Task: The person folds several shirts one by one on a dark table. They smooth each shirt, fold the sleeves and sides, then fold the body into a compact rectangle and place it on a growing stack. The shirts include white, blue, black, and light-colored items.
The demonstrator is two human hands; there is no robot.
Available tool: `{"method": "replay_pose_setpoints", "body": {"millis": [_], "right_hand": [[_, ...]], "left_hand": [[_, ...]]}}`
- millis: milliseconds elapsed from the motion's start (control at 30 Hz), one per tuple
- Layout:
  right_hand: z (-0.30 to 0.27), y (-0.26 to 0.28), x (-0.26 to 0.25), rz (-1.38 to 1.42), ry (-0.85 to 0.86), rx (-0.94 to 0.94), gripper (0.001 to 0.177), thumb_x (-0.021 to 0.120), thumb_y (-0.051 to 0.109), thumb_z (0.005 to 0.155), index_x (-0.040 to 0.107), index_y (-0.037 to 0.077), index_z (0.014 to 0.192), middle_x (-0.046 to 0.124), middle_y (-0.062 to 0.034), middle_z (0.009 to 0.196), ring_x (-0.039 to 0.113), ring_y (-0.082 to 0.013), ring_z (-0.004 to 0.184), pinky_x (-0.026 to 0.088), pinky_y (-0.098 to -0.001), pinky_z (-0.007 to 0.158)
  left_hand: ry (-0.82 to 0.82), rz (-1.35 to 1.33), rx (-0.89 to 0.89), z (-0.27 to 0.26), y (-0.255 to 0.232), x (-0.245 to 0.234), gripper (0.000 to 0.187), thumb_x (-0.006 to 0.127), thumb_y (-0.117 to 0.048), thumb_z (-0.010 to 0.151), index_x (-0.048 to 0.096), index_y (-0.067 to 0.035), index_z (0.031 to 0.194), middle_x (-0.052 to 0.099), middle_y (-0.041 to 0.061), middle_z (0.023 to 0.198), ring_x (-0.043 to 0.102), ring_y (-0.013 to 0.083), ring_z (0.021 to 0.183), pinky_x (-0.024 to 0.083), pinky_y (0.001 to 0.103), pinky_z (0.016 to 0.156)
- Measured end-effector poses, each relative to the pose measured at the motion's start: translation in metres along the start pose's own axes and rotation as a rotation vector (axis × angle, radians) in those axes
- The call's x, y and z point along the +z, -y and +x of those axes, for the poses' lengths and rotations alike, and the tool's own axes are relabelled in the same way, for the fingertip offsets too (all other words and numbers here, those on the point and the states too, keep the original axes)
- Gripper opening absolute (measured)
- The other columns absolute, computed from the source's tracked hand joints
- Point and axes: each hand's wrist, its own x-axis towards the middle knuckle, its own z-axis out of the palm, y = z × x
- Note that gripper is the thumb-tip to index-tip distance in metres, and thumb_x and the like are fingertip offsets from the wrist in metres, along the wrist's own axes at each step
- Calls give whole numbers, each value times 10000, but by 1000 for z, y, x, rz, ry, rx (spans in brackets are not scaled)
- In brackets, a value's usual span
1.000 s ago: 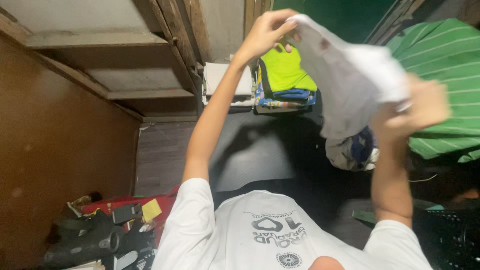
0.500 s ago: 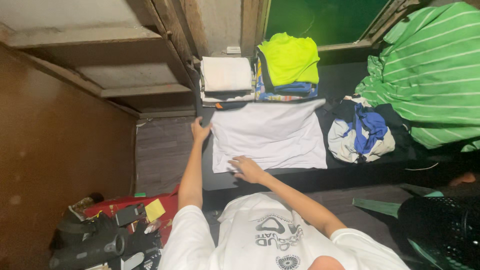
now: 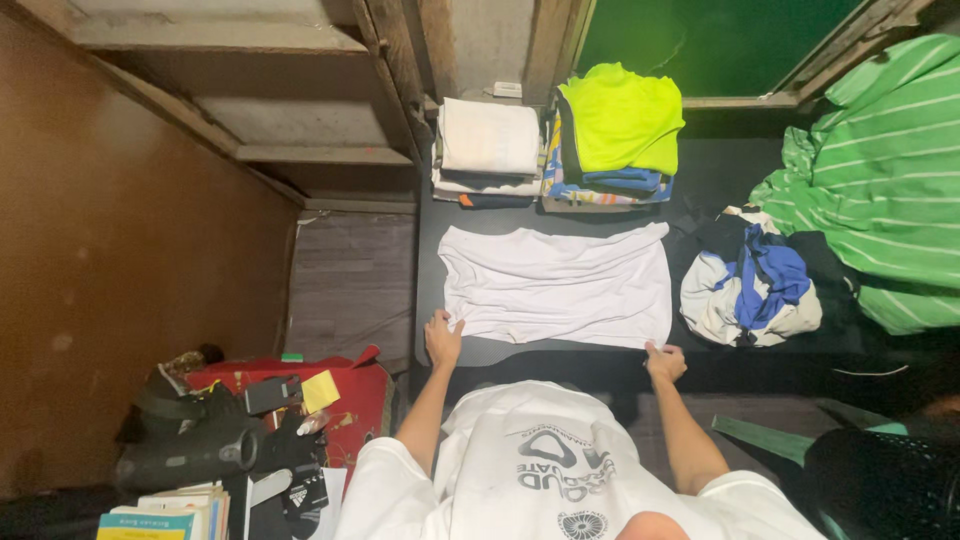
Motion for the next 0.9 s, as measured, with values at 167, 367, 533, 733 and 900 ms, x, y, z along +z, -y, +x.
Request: {"method": "replay_pose_setpoints", "body": {"millis": [167, 367, 533, 733, 900], "right_hand": [[11, -15, 0, 506, 201, 237, 207, 829, 139, 823, 683, 9, 757, 709, -142, 741, 706, -222, 642, 624, -423, 620], [18, -23, -34, 571, 326, 327, 432, 743, -64, 768, 524, -98, 1138, 686, -172, 775, 736, -307, 649, 660, -446, 599], [12, -14, -63, 368, 491, 18, 549, 695, -28, 859, 469, 25, 1357, 698, -220, 781, 663, -238, 575, 555, -383, 534], [26, -13, -77, 524, 636, -337, 355, 793, 98, 894, 761, 93, 1248, 712, -6, 917, 626, -63, 797, 508, -230, 697], [35, -41, -85, -143, 803, -429, 537, 953, 127, 589, 820, 141, 1109, 748, -96, 716, 646, -150, 659, 535, -327, 642]], "left_hand": [[19, -258, -361, -1, 21, -2, 481, 910, -167, 664, 642, -90, 1056, 695, 109, 802, 707, 325, 762, 569, 449, 714], [-29, -192, -323, -43, 67, -10, 406, 969, -198, 587, 701, -68, 862, 717, 109, 736, 709, 279, 692, 558, 412, 683], [32, -85, -255, -57, 73, -24, 377, 926, -215, 687, 661, -55, 902, 713, 130, 722, 680, 282, 676, 528, 422, 660], [170, -707, -389, -44, 53, -52, 292, 752, -205, 898, 529, -119, 1066, 698, 32, 702, 623, 134, 578, 455, 305, 520], [436, -328, -312, -52, 59, -68, 220, 722, -137, 886, 565, -107, 1036, 626, 91, 612, 628, 147, 471, 463, 321, 427]]}}
